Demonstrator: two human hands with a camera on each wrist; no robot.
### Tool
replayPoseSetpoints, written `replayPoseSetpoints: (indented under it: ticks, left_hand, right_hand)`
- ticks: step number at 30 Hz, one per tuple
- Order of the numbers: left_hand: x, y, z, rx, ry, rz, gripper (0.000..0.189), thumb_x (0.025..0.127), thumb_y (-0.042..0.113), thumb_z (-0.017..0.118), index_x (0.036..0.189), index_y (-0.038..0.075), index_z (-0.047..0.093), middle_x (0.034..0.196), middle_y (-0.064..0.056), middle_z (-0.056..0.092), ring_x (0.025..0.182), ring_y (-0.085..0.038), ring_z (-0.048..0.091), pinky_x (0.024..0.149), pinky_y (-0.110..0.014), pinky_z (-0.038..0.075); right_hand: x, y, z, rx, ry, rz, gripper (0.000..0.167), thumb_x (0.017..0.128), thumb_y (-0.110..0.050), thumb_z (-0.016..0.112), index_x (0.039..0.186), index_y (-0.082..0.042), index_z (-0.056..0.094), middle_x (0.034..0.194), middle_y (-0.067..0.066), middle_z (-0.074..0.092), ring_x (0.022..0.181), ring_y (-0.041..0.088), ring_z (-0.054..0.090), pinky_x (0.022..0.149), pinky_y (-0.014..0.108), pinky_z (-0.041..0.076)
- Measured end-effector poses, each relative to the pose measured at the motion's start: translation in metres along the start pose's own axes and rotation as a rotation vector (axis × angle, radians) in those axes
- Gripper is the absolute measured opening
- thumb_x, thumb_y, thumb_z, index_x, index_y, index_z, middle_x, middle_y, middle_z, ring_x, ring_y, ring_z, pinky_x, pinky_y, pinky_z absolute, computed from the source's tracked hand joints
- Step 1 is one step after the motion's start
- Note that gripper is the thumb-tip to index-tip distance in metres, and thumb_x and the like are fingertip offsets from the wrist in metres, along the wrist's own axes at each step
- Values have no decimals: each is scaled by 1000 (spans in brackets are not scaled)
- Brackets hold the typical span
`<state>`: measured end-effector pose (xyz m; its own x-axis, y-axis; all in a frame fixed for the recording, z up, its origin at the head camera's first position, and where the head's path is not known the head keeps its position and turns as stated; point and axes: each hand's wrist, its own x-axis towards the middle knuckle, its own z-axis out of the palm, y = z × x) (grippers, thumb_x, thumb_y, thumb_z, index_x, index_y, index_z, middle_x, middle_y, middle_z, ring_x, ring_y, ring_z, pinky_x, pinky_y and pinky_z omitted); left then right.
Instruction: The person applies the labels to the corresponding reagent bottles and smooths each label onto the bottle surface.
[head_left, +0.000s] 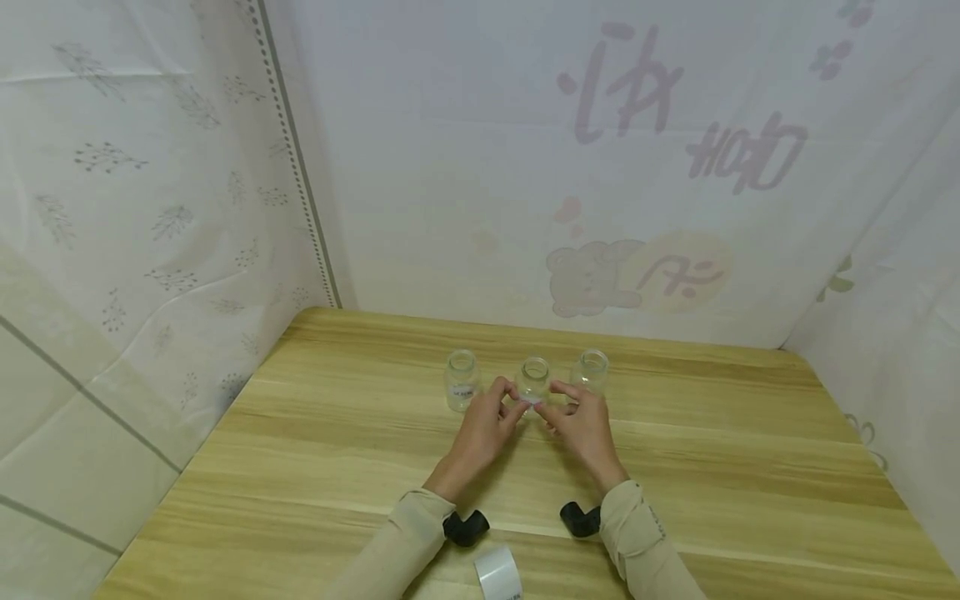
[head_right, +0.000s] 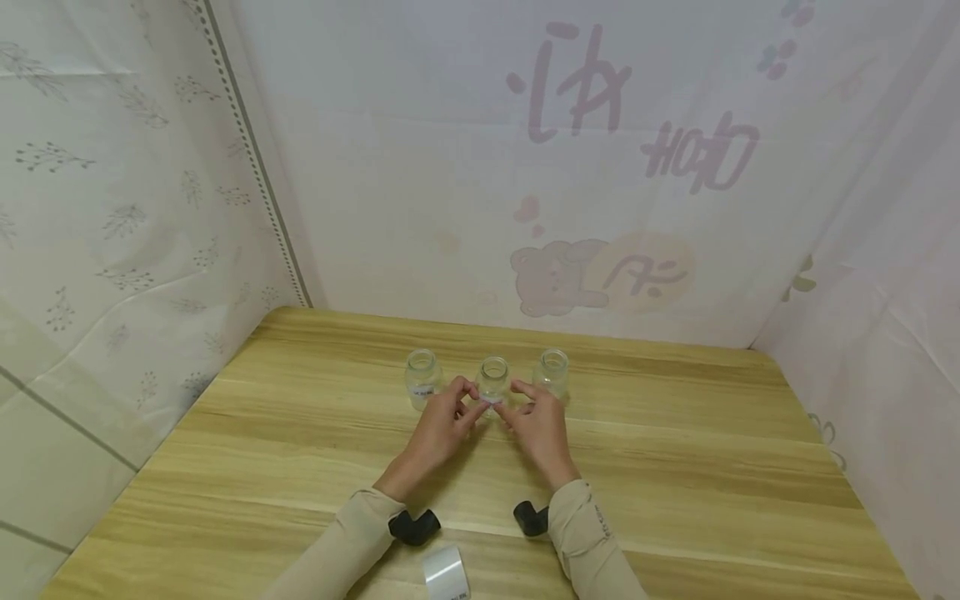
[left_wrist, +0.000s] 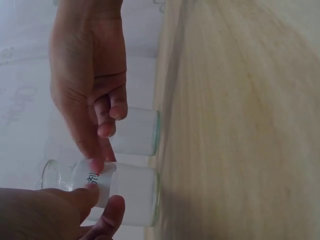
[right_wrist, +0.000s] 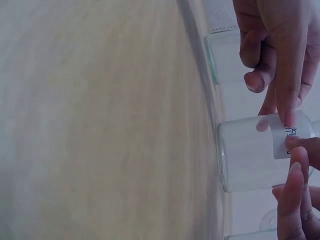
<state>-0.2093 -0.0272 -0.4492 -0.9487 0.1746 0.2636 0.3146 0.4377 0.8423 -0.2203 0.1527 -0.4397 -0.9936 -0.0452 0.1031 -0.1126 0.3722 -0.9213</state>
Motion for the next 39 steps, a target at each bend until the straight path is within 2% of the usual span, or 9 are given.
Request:
replayPoseSetpoints:
  ticks: [9, 13, 18, 23, 30, 36, 39]
  left_hand:
    - [0, 0, -2, 8, -26, -10, 5, 106, 6, 58, 107, 3, 56, 75, -11, 67, 61, -6, 56, 52, -21, 43]
    - [0, 0, -2, 1, -27, -19, 8, 104, 7, 62, 106, 5, 55, 72, -9, 66, 59, -5, 53, 51, -21, 41]
    - [0, -1, 0, 15, -9, -17, 16, 101, 12, 69, 104, 6, 54, 65, -2, 61, 53, -3, 48, 48, -19, 36]
    - [0, 0, 0, 35, -4, -9, 12, 103, 12, 66, 104, 7, 55, 66, -2, 61, 54, -4, 48, 49, -20, 37]
    - [0, 0, -2, 49, -7, 13, 5, 105, 8, 60, 104, 6, 56, 69, -5, 63, 57, -3, 52, 50, -20, 41]
    - [0, 0, -2, 47, -14, 3, 6, 106, 9, 58, 105, 3, 57, 69, -4, 63, 58, -3, 52, 50, -20, 41]
    - [0, -1, -2, 43, -11, 1, 5, 106, 7, 57, 106, 2, 58, 71, -6, 64, 59, -4, 54, 52, -20, 43]
  right_hand:
    - [1, 0, 0, 9, 4, 27, 44, 89, 2, 79, 130, 9, 65, 88, 26, 74, 59, 28, 70, 47, 21, 49]
    - [0, -2, -1, -2, 1, 20, 45, 89, 2, 79, 131, 10, 64, 98, 26, 73, 61, 30, 71, 49, 22, 50]
    - [-1, -2, 0, -40, -1, -9, 52, 87, -6, 83, 132, 12, 62, 86, 23, 75, 63, 34, 73, 51, 25, 53]
    - [0, -2, 0, -36, 7, -10, 52, 87, -7, 84, 131, 11, 63, 81, 20, 75, 63, 34, 73, 52, 28, 55]
    - [-1, -1, -1, -26, 12, 20, 45, 89, -3, 80, 130, 9, 66, 89, 21, 75, 62, 30, 71, 49, 24, 51]
    - [-1, -2, -1, -18, 25, 42, 40, 89, 1, 79, 127, 6, 69, 107, 24, 73, 60, 32, 69, 48, 21, 49]
    - [0, -2, -2, -9, 23, 60, 39, 89, 1, 78, 127, 6, 69, 99, 25, 73, 57, 28, 67, 48, 21, 49]
